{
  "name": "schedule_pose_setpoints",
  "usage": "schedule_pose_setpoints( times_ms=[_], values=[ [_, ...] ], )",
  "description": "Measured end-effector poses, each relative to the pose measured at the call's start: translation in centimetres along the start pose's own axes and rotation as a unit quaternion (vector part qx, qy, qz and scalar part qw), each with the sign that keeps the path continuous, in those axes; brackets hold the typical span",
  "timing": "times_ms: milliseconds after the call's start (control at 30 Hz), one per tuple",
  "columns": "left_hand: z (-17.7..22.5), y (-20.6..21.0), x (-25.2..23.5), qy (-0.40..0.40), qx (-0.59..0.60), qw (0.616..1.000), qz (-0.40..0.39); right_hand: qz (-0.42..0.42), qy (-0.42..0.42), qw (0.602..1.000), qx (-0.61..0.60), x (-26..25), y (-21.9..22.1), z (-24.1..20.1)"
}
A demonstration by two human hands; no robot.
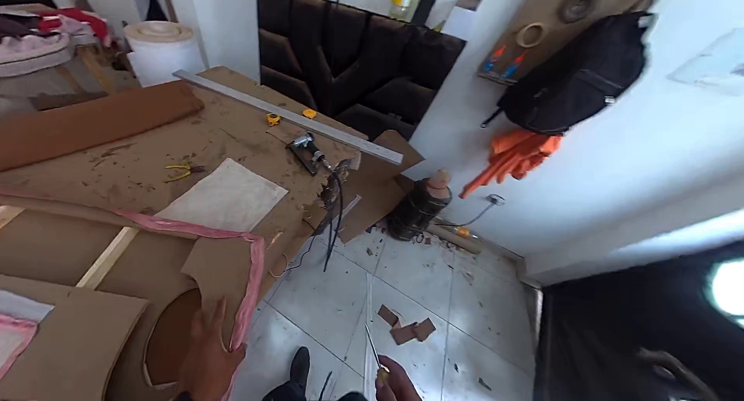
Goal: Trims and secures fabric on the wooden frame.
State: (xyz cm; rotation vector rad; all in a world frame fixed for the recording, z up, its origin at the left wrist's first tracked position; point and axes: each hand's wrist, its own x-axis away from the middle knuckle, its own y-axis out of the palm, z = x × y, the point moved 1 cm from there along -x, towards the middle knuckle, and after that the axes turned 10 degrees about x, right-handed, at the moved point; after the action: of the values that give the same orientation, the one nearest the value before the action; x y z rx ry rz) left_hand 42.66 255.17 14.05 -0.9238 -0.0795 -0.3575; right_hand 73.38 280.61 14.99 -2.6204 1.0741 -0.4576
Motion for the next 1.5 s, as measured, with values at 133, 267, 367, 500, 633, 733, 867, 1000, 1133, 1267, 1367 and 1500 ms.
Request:
schedule_pose_setpoints(
  times_ms=[133, 267, 367, 500, 633, 733, 867, 1000, 1133, 1267, 1367, 1500],
  values=[
    [-0.8, -3.6, 3.8, -0.035, 0.027, 0.997, -0.059, -0.154, -0.073, 0.984, 0.042, -11.2, 1.7, -4.9],
    [0.2, -8.9, 8.5, -0.109, 0.099, 0.984, -0.097, -0.314, -0.159, 0.932, 0.089, -21.5, 6.4, -8.9],
    [-6.4, -5.7, 9.6, -0.052, 0.100, 0.992, 0.063, -0.446, -0.247, 0.851, 0.127, -27.4, 11.1, -10.4],
    [-3.3, -2.4, 1.6, -0.183, 0.094, 0.942, 0.266, -0.569, -0.364, 0.702, 0.226, -32.5, 16.3, -13.6],
    [-1.3, -0.8, -7.5, -0.320, 0.077, 0.882, 0.338, -0.611, -0.455, 0.569, 0.311, -35.4, 20.3, -16.8],
    [-1.9, 0.0, -9.5, -0.390, 0.049, 0.868, 0.304, -0.617, -0.510, 0.491, 0.343, -36.3, 22.7, -17.8],
    [-3.1, -1.2, -9.3, -0.383, 0.026, 0.894, 0.231, -0.614, -0.563, 0.422, 0.358, -36.7, 25.4, -18.0],
    [-3.2, -1.3, -9.7, -0.389, 0.018, 0.893, 0.225, -0.588, -0.633, 0.343, 0.369, -36.0, 26.8, -19.6],
    [-3.3, -1.0, -9.8, -0.385, 0.019, 0.892, 0.238, -0.529, -0.703, 0.249, 0.405, -34.6, 27.0, -21.8],
    [-3.6, -1.2, -9.8, -0.379, 0.027, 0.896, 0.229, -0.486, -0.747, 0.170, 0.420, -32.9, 27.1, -23.7],
    [-3.6, -1.0, -10.0, -0.377, 0.027, 0.897, 0.230, -0.455, -0.772, 0.114, 0.429, -31.2, 26.9, -24.6],
    [-3.7, -1.0, -10.0, -0.383, 0.029, 0.895, 0.225, -0.424, -0.778, 0.068, 0.459, -28.6, 26.3, -25.0]
  ],
)
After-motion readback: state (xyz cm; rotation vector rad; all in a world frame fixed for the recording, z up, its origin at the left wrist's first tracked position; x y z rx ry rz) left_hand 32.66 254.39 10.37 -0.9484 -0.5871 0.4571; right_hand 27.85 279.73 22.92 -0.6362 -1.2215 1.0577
